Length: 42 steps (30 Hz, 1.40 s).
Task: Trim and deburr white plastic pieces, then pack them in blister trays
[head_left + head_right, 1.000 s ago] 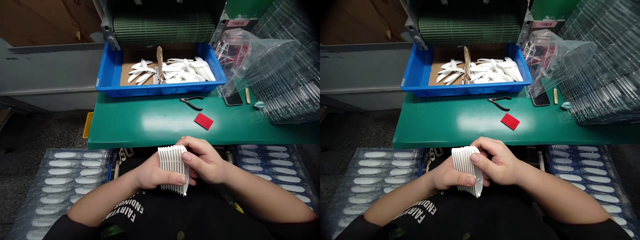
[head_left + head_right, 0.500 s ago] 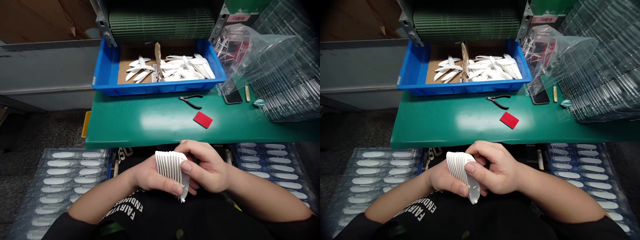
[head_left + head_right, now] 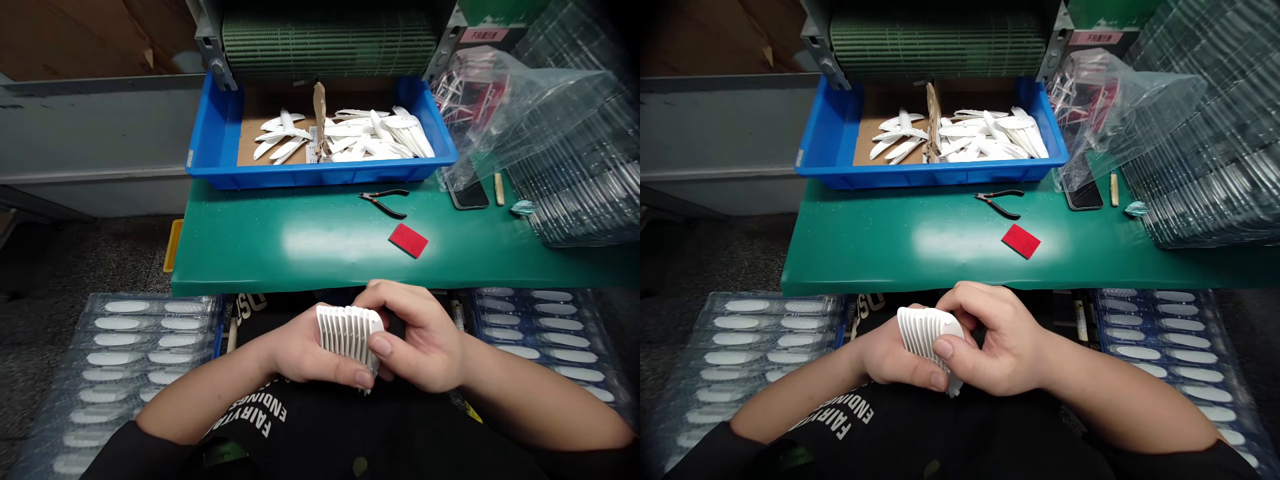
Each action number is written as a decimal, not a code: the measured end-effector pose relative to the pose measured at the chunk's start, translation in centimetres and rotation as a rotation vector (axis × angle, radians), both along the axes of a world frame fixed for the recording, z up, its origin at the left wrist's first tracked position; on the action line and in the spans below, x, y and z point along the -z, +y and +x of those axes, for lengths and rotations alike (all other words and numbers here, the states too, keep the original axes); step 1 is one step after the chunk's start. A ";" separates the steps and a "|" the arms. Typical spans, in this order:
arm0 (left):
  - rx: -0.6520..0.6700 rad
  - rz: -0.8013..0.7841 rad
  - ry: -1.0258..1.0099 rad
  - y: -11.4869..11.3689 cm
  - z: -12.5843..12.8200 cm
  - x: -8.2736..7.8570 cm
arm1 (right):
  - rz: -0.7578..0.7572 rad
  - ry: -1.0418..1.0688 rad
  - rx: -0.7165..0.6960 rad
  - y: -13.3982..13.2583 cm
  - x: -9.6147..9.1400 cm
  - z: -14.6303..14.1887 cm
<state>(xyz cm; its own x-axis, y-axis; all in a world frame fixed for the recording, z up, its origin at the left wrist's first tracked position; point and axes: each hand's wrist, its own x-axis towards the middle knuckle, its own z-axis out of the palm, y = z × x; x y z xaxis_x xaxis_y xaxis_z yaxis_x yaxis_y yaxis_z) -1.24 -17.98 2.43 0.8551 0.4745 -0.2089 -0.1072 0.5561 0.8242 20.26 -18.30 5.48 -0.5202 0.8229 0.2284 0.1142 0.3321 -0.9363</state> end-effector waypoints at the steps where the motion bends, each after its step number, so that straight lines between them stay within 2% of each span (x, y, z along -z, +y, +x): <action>1: -0.041 0.040 0.047 0.0 0.0 0.1 | 0.029 -0.028 0.038 0.0 -0.2 -0.1; 4: -0.140 0.118 0.190 -0.2 0.3 0.2 | 0.098 -0.136 0.156 0.2 -0.7 -0.3; 7: -0.182 0.162 0.260 -0.4 0.6 0.2 | 0.073 -0.209 0.205 0.3 -1.0 -0.5; 10: -0.190 0.226 0.278 -0.5 0.8 0.3 | 0.032 -0.231 0.221 0.4 -1.1 -0.6; 14: -0.161 0.416 0.291 -0.6 0.8 0.5 | -0.042 -0.221 0.204 0.8 -1.2 -0.6; 16: -0.141 0.460 0.294 -0.6 0.7 0.5 | -0.109 -0.218 0.180 1.2 -1.3 -0.6; 18: -0.130 0.426 0.280 -0.5 0.6 0.4 | -0.201 -0.200 0.159 1.5 -1.4 -0.6; 22: -0.093 0.285 0.174 -0.3 0.3 0.0 | -0.526 -0.047 0.098 1.5 -1.3 -0.5; 24: -0.089 0.228 0.119 -0.2 0.2 -0.1 | -0.634 0.024 0.067 1.3 -1.1 -0.4; 31: -0.079 0.107 0.001 -0.2 0.4 0.3 | -0.742 0.123 0.031 0.7 -0.7 -0.3; 42: -0.064 0.004 -0.069 -0.3 0.4 0.4 | -0.784 0.165 -0.005 0.8 -0.7 -0.3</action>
